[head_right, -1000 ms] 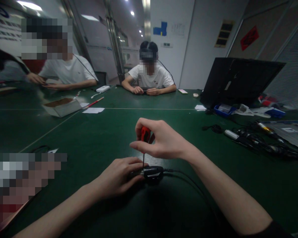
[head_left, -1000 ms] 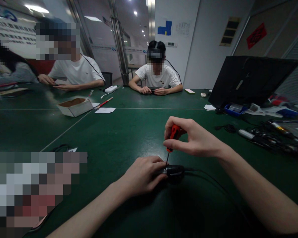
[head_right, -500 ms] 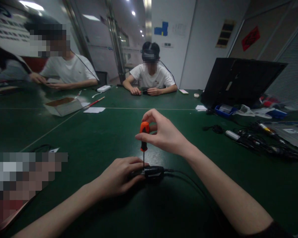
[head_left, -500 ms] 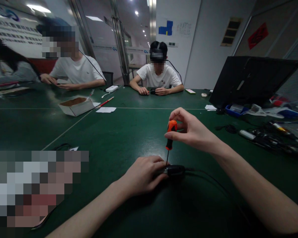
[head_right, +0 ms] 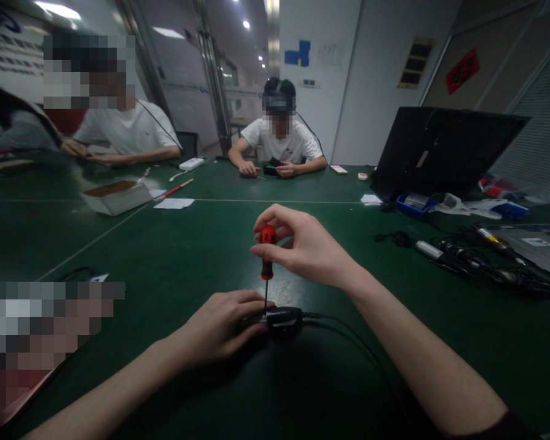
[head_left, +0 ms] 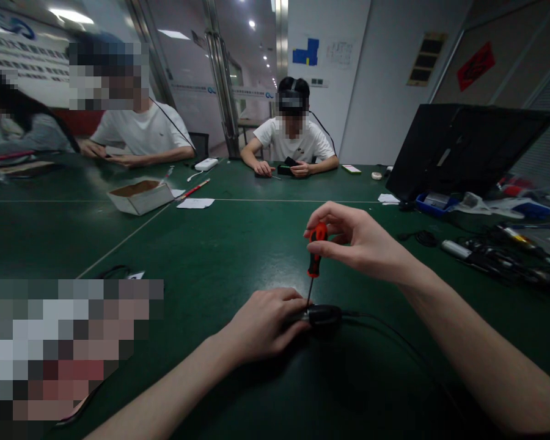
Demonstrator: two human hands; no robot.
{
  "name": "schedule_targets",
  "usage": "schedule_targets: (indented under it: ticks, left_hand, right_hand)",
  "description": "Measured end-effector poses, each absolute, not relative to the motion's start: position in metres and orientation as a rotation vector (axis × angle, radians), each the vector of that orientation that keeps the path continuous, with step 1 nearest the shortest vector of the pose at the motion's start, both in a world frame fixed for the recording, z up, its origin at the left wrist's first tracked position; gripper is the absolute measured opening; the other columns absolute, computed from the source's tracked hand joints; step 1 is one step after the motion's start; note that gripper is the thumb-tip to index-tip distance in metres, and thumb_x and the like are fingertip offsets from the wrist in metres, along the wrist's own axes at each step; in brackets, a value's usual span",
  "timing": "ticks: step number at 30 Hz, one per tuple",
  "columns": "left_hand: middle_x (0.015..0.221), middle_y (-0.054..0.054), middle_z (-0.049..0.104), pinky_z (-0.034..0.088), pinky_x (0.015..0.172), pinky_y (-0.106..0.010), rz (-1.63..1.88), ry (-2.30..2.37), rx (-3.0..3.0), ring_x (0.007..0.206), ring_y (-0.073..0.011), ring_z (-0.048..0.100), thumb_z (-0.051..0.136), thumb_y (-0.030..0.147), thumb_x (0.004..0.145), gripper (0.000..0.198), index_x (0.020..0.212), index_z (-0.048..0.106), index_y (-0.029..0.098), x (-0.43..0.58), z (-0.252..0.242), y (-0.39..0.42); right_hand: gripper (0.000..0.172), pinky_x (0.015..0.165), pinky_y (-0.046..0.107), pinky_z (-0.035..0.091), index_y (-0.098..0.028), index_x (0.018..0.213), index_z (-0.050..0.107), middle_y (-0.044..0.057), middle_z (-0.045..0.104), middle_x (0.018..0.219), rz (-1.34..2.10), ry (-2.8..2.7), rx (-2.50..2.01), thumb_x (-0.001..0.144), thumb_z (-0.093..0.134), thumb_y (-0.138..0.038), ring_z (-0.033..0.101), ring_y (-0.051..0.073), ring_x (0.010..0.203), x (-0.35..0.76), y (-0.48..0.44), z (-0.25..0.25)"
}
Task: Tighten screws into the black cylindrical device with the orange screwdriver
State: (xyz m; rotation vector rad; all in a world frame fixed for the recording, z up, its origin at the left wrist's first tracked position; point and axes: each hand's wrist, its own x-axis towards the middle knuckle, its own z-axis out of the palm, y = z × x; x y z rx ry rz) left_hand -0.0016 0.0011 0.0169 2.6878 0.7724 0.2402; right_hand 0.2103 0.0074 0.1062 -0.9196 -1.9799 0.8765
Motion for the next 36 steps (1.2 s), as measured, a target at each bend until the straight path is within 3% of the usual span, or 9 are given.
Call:
schedule_targets:
  ticks: [3, 9, 15, 19, 22, 26, 33, 36]
  left_hand:
    - [0.105, -0.007, 0.067, 0.051, 0.071, -0.03, 0.24, 0.782, 2.685, 0.088, -0.022, 0.064, 0.052, 0.029, 0.094, 0.027, 0.116, 0.064, 0.019, -0.0016, 0.0179, 0.0007]
    - [0.105, -0.007, 0.066, 0.05, 0.071, -0.029, 0.248, 0.774, 2.69, 0.087, -0.0219, 0.065, 0.054, 0.028, 0.094, 0.027, 0.118, 0.063, 0.02, -0.0013, 0.0168, 0.0012]
    - [0.105, -0.007, 0.067, 0.05, 0.073, -0.03, 0.241, 0.766, 2.7, 0.089, -0.0222, 0.064, 0.052, 0.029, 0.095, 0.028, 0.12, 0.062, 0.019, -0.0016, 0.0149, 0.0017]
    - [0.107, -0.007, 0.066, 0.05, 0.072, -0.029, 0.249, 0.767, 2.69, 0.09, -0.0219, 0.064, 0.053, 0.029, 0.095, 0.028, 0.12, 0.062, 0.021, -0.002, 0.0147, 0.0017]
    - [0.105, -0.007, 0.066, 0.05, 0.072, -0.029, 0.24, 0.77, 2.683, 0.088, -0.0216, 0.064, 0.053, 0.029, 0.095, 0.028, 0.119, 0.062, 0.02, -0.0018, 0.0164, 0.0015]
    - [0.104, -0.007, 0.066, 0.05, 0.071, -0.029, 0.229, 0.782, 2.682, 0.087, -0.0217, 0.064, 0.053, 0.029, 0.094, 0.026, 0.116, 0.064, 0.02, -0.0014, 0.0185, 0.0009]
    - [0.103, -0.007, 0.066, 0.05, 0.069, -0.028, 0.256, 0.791, 2.696, 0.086, -0.0213, 0.064, 0.053, 0.029, 0.093, 0.026, 0.116, 0.063, 0.02, -0.0016, 0.0165, 0.0002]
    - [0.106, -0.007, 0.066, 0.05, 0.071, -0.029, 0.253, 0.784, 2.692, 0.089, -0.0219, 0.064, 0.053, 0.029, 0.094, 0.027, 0.118, 0.063, 0.02, -0.0022, 0.0151, 0.001]
  right_hand:
    - [0.018, 0.075, 0.029, 0.058, -0.018, 0.096, 0.055, 0.002, 0.064, 0.097, 0.911, -1.97, -0.887, 0.084, 0.067, -0.02, 0.067, 0.014, 0.086, 0.2107, 0.0057, 0.1063]
    - [0.028, 0.081, 0.032, 0.058, -0.018, 0.108, 0.053, 0.006, 0.062, 0.111, 0.979, -1.909, -0.926, 0.083, 0.066, -0.017, 0.067, 0.016, 0.094, 0.2087, 0.0041, 0.1066]
    - [0.028, 0.085, 0.029, 0.056, -0.018, 0.114, 0.062, 0.004, 0.063, 0.108, 0.951, -1.981, -0.909, 0.086, 0.062, -0.016, 0.066, 0.014, 0.094, 0.2099, 0.0058, 0.1071]
    - [0.034, 0.086, 0.03, 0.055, -0.019, 0.123, 0.058, 0.004, 0.065, 0.106, 0.92, -2.038, -0.933, 0.09, 0.054, -0.013, 0.066, 0.014, 0.094, 0.2124, 0.0047, 0.1084]
    - [0.027, 0.089, 0.033, 0.054, -0.019, 0.116, 0.056, 0.005, 0.066, 0.108, 0.994, -2.042, -0.905, 0.089, 0.06, -0.021, 0.065, 0.016, 0.1, 0.2123, 0.0036, 0.1091]
    - [0.019, 0.08, 0.032, 0.057, -0.019, 0.1, 0.054, 0.004, 0.066, 0.102, 0.98, -2.048, -0.884, 0.088, 0.064, -0.028, 0.067, 0.016, 0.09, 0.2106, 0.004, 0.108]
    - [0.025, 0.084, 0.035, 0.057, -0.02, 0.103, 0.048, 0.006, 0.068, 0.104, 0.979, -1.969, -0.909, 0.086, 0.066, -0.023, 0.067, 0.017, 0.096, 0.2103, 0.0083, 0.1017]
    - [0.023, 0.088, 0.035, 0.056, -0.018, 0.104, 0.053, 0.006, 0.067, 0.106, 0.998, -1.983, -0.897, 0.086, 0.065, -0.022, 0.067, 0.017, 0.098, 0.212, 0.0072, 0.1038]
